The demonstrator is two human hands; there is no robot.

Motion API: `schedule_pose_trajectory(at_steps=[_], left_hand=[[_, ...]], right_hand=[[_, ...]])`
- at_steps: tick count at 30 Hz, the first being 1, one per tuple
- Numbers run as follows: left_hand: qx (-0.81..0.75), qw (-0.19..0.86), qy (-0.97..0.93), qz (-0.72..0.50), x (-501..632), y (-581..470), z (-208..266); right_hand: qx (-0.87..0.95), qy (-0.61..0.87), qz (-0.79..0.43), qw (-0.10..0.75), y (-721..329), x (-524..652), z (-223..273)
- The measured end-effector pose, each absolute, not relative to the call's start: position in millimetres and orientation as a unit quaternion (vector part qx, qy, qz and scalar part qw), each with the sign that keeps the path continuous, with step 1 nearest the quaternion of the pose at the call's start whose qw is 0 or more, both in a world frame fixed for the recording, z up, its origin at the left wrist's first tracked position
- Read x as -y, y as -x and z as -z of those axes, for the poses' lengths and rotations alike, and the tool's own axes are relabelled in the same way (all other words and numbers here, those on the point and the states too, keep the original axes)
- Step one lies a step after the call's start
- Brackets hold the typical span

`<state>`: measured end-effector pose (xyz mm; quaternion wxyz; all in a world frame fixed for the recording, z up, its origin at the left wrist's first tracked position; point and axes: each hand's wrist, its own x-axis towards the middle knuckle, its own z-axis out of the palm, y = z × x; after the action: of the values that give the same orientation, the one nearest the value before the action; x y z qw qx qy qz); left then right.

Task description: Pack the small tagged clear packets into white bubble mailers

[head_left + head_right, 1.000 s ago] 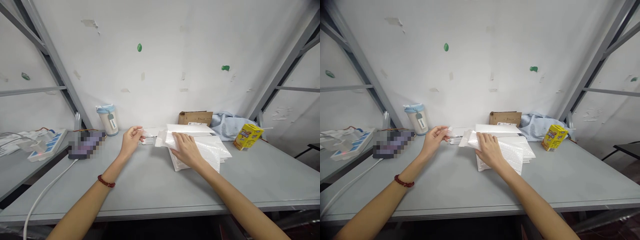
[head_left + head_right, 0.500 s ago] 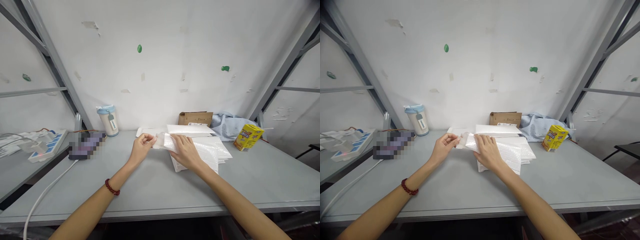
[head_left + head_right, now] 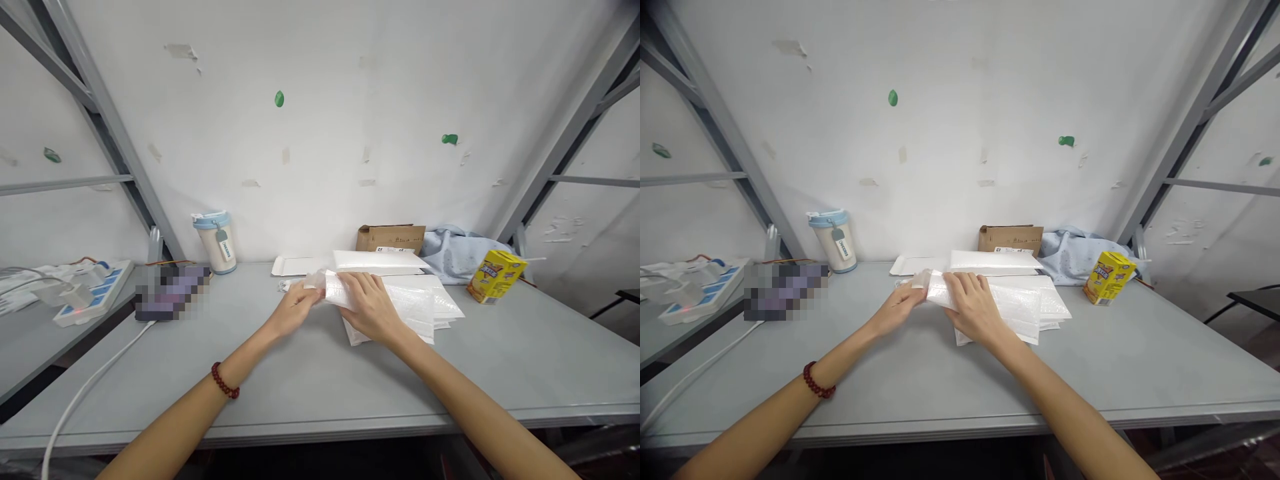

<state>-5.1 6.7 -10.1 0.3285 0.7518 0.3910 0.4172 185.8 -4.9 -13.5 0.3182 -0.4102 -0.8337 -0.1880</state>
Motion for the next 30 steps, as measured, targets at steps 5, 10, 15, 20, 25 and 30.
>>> schedule_pose_trajectory(at_steps=[5,10,15,20,25,30], left_hand=[[-0.371,0.409,-0.76,-0.344,0,5,5],[-0.419,0.404,-0.69,-0.431,-14,22,-1],[-0.515,0.274,-0.626,-0.517,-42,48,6],[-0.548,0.093,-0.708,-0.437,-56,62,25],[-0.502,0.177,-0.728,-0.431,-43,47,20],[-0.39,0.411,-0.702,-0.432,-18,24,0]], right_hand=[[0.84,0.398,0.208,0.304,-185,6,13],[0.816,0.418,0.236,0.323,-191,2,11],[0.785,0.443,0.243,0.359,-200,-3,8],[0.771,0.444,0.241,0.389,-206,-6,6],[0.769,0.422,0.235,0.418,-205,-3,3],[0.808,0.387,0.223,0.385,-201,3,1]])
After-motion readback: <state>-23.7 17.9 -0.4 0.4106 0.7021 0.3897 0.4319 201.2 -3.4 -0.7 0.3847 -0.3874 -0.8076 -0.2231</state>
